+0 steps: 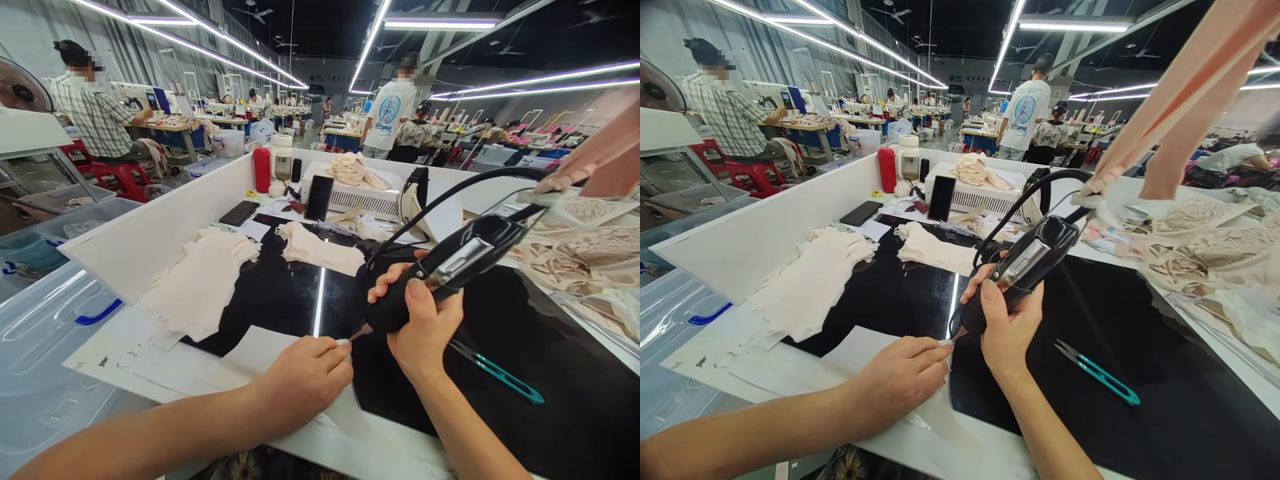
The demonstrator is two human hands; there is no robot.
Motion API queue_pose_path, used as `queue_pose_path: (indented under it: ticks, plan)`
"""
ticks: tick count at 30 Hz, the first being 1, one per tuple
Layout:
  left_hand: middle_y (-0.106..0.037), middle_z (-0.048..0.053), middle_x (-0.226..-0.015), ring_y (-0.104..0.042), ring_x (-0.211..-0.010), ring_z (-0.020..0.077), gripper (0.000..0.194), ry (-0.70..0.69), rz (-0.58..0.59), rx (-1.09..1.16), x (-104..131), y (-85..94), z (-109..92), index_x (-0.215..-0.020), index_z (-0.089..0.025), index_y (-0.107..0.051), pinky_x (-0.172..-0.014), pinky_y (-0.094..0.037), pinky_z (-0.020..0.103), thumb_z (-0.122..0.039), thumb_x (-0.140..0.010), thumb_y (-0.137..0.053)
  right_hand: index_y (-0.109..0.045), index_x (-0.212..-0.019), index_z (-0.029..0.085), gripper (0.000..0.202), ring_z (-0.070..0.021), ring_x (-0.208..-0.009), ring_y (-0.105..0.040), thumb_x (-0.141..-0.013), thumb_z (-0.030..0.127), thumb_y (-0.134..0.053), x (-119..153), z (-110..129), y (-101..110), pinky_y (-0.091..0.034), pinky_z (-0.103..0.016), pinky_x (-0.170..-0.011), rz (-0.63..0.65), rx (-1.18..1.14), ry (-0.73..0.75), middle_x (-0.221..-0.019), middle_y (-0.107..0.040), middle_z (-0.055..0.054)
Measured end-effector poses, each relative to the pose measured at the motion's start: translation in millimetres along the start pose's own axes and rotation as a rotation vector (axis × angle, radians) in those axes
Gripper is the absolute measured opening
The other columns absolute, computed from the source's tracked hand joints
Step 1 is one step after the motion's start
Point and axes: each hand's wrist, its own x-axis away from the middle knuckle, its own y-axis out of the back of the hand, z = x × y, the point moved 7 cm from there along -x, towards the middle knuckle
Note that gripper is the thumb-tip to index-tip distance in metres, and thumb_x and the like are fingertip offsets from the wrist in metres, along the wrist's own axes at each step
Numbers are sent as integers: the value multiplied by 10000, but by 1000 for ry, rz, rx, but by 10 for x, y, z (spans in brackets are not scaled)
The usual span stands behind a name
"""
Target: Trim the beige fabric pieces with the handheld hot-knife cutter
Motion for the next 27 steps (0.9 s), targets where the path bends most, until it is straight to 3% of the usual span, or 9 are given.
queue_pose_path:
  ticks: [9,15,22,27]
  plan:
    - [-837,104,-1320,-786,-1163,214,209,-3,-30,-14,-16,44,-8,-1097,-135,-739,-922,-664,321,-41,-1163,-565,-651,-1145,291,393,-142,-593,-669,-903,429,-928,-3,17,-3,-592,-286,-540,-1,20,-1,-836,-720,65]
    - [-843,103,-1291,-789,-1159,207,229,-4,-74,-11,-16,64,-6,-1094,-128,-736,-937,-666,312,-22,-1159,-544,-655,-1169,293,458,-143,-587,-657,-877,480,-954,9,11,-32,-573,-279,-520,-24,-17,-7,-823,-707,67]
    - [-848,98,-1236,-803,-1137,191,226,-15,-39,-25,-10,-6,0,-1069,-141,-713,-1006,-680,317,-57,-1187,-539,-666,-1161,284,383,-140,-578,-680,-914,403,-934,27,8,-63,-621,-288,-535,0,-20,5,-825,-735,70]
    - [-854,79,-1188,-813,-1122,182,238,3,-59,-15,6,-70,6,-1076,-147,-703,-1001,-695,323,-95,-1214,-517,-676,-1155,289,430,-137,-585,-659,-875,452,-958,33,26,-87,-589,-270,-529,-24,-60,-23,-815,-724,68]
